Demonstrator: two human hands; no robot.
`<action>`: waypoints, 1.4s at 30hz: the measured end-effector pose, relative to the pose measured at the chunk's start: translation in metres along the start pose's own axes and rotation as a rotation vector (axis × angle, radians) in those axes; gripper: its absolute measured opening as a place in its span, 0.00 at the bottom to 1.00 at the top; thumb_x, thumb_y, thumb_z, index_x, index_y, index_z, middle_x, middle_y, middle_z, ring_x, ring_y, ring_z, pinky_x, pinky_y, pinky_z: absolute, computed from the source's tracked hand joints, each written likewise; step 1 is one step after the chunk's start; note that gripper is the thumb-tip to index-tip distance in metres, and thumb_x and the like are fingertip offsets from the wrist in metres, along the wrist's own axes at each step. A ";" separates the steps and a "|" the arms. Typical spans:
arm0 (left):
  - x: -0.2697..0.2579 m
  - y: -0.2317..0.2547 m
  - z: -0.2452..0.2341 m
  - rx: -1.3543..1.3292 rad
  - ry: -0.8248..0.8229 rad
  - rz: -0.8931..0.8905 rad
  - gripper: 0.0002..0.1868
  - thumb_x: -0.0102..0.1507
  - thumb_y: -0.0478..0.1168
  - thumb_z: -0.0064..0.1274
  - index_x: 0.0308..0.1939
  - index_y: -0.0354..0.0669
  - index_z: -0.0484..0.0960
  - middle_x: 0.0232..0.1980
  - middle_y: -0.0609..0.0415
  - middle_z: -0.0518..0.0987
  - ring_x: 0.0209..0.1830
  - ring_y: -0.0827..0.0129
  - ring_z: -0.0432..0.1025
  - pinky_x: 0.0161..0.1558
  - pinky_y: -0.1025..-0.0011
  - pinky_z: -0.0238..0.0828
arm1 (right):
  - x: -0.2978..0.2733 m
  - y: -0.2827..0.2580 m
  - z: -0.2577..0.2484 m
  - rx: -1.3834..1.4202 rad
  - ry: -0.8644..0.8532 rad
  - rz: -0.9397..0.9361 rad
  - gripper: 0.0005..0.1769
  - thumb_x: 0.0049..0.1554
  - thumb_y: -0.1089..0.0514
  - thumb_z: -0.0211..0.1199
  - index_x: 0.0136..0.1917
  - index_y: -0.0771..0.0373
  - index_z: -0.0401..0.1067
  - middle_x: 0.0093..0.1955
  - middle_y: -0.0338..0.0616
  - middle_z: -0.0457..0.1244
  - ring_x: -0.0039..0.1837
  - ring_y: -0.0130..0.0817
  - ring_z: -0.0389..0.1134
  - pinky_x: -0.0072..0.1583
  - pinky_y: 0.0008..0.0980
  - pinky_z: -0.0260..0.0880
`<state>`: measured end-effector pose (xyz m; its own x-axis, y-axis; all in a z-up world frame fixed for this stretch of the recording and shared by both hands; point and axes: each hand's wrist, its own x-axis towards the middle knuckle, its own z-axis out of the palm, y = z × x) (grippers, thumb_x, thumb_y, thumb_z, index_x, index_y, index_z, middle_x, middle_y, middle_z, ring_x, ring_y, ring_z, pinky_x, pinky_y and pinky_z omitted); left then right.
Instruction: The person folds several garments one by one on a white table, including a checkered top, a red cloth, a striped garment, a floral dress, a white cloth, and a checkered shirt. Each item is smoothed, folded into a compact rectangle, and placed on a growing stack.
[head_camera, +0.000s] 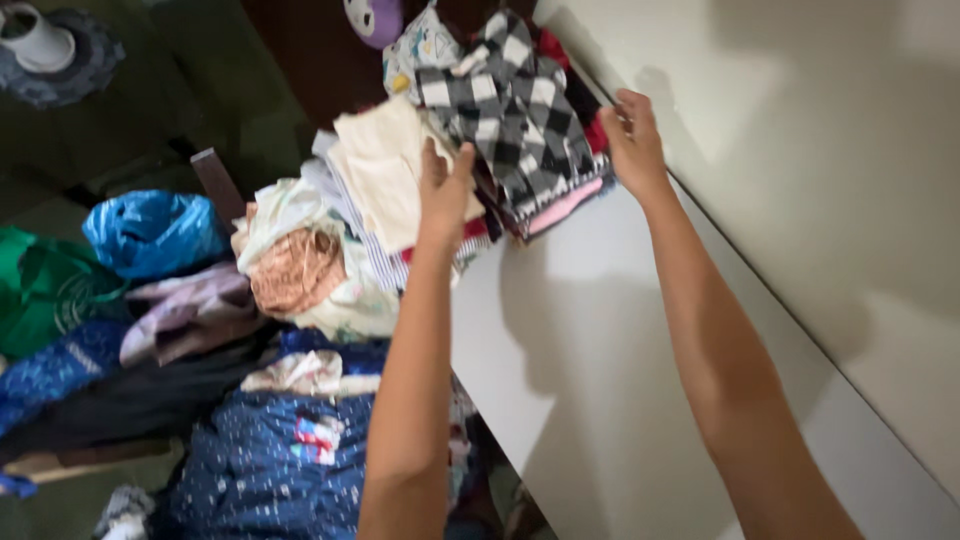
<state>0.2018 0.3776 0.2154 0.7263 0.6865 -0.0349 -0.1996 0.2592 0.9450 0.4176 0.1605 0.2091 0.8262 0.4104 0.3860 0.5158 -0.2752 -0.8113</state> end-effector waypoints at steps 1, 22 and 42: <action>-0.012 0.001 -0.009 0.056 0.033 -0.022 0.45 0.68 0.47 0.56 0.80 0.36 0.48 0.79 0.35 0.56 0.79 0.57 0.52 0.73 0.66 0.52 | -0.018 0.005 -0.008 0.026 0.038 0.006 0.25 0.69 0.47 0.59 0.71 0.64 0.62 0.64 0.52 0.65 0.64 0.40 0.68 0.64 0.38 0.68; -0.470 -0.178 -0.318 0.696 0.549 -0.033 0.16 0.66 0.39 0.54 0.56 0.37 0.82 0.53 0.45 0.85 0.53 0.61 0.81 0.57 0.66 0.75 | -0.496 -0.012 0.094 0.340 -0.577 0.475 0.09 0.63 0.59 0.60 0.57 0.59 0.74 0.48 0.36 0.69 0.47 0.23 0.69 0.47 0.24 0.69; -0.312 -0.210 -0.490 1.200 0.200 0.075 0.26 0.62 0.30 0.47 0.65 0.46 0.78 0.69 0.45 0.74 0.70 0.52 0.66 0.71 0.59 0.59 | -0.470 -0.061 0.422 -0.086 -0.950 -0.377 0.20 0.60 0.59 0.66 0.64 0.66 0.70 0.61 0.56 0.66 0.64 0.55 0.67 0.65 0.46 0.68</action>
<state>-0.3050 0.4417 -0.1320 0.6037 0.7929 0.0830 0.5751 -0.5053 0.6433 -0.0980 0.3510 -0.1076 0.1049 0.9919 0.0716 0.7505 -0.0317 -0.6601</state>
